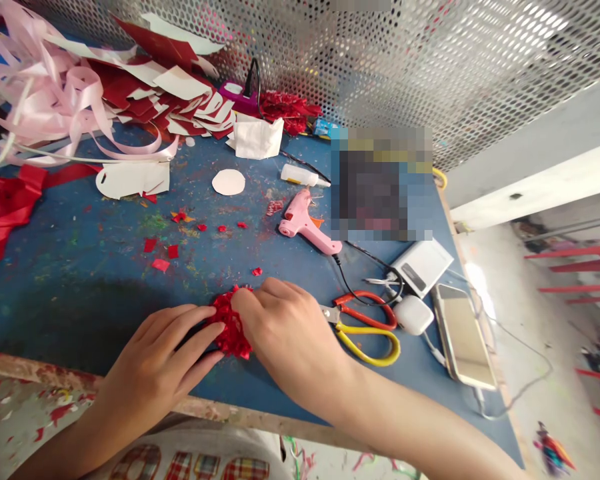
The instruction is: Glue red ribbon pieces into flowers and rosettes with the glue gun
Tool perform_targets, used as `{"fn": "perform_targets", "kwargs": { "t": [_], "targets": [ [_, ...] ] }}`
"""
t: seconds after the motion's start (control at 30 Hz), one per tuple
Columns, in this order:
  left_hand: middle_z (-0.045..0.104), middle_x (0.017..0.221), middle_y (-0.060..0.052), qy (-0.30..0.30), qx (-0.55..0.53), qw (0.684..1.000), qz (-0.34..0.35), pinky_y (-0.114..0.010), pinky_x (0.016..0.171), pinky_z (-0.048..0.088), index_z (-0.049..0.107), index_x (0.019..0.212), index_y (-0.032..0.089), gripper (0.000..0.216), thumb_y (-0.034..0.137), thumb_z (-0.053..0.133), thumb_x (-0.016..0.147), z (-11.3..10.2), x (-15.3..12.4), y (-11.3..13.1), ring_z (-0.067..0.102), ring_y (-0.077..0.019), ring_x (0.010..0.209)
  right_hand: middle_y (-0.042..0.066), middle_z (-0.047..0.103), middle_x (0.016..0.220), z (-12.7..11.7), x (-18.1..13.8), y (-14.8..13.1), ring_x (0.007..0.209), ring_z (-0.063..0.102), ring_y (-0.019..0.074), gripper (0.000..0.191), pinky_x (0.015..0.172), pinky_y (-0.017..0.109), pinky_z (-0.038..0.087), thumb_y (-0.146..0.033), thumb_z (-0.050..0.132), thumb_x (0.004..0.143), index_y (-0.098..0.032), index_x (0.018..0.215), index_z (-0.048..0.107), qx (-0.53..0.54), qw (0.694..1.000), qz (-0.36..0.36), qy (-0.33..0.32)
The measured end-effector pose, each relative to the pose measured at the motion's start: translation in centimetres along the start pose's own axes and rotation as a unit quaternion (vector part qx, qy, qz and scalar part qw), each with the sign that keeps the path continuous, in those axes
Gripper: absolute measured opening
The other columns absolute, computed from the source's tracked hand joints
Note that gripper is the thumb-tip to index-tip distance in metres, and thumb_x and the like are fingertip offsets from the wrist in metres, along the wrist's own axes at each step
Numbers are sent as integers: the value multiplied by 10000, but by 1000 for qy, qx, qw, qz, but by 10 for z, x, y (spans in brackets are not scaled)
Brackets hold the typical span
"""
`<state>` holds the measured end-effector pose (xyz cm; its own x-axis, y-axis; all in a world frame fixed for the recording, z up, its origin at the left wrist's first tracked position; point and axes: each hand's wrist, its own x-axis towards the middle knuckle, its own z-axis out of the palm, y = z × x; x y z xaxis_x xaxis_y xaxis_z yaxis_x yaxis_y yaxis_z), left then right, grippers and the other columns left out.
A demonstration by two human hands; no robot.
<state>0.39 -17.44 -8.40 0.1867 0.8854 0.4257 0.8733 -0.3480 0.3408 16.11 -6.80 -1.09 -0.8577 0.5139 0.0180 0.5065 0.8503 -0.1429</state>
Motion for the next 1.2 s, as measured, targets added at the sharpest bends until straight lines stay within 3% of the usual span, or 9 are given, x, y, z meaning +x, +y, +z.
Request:
{"fn": "perform_targets", "kwargs": {
  "t": [0.2,0.4,0.63,0.7,0.8,0.97,1.07,1.2],
  "targets": [
    [632,1073,-97,7,1,1000,2,-394,840,483,605,1061,156,214,207,556,859,1,0,0,580,-228,976,57,654,755,-20,34,36,753,569,186,172,626,283,386,-181,472,873,-177,836,640,-38,997,52,40],
    [635,1068,-93,10,-8,1000,-1,-397,825,488,607,1068,153,223,205,566,855,1,0,0,581,-231,968,91,663,910,1,83,61,881,577,227,157,729,337,379,-182,494,873,-156,927,640,-97,994,28,-32],
    [660,1003,-82,23,-30,999,6,-360,818,501,611,1040,164,196,173,563,851,-1,0,-1,605,-201,924,121,651,889,16,96,63,844,583,234,191,724,354,364,-134,414,889,-130,838,599,-131,991,15,-30],
    [670,960,-66,28,-79,996,25,-327,809,505,600,1042,166,202,158,574,843,-4,-3,-1,613,-172,879,111,650,878,15,93,64,805,585,212,183,723,349,377,-125,402,886,-131,848,581,-86,996,33,3],
    [675,945,-47,37,-142,989,32,-296,819,502,584,1040,178,214,139,592,830,-7,-8,0,614,-146,867,39,638,750,10,80,64,676,576,150,137,682,311,415,-153,425,875,-153,841,558,73,992,72,71],
    [541,1276,-145,23,-21,997,-74,-462,979,414,490,1194,147,370,227,584,845,0,-12,6,477,-261,1205,-2,641,724,3,37,53,626,596,109,48,623,250,488,-212,581,797,-168,817,584,314,934,94,142],
    [573,1253,-131,16,3,998,-57,-505,1053,328,414,1275,109,473,248,576,853,6,-15,11,459,-251,1236,-3,651,694,4,12,44,587,590,105,78,565,228,491,-246,632,774,-170,789,623,348,918,133,134],
    [662,1113,-87,37,-42,998,-29,-451,1053,342,490,1201,102,378,177,585,843,10,-23,23,534,-209,1151,6,673,698,6,-14,38,579,580,105,97,534,217,472,-248,621,794,-176,747,665,320,931,143,105]
  ]
}}
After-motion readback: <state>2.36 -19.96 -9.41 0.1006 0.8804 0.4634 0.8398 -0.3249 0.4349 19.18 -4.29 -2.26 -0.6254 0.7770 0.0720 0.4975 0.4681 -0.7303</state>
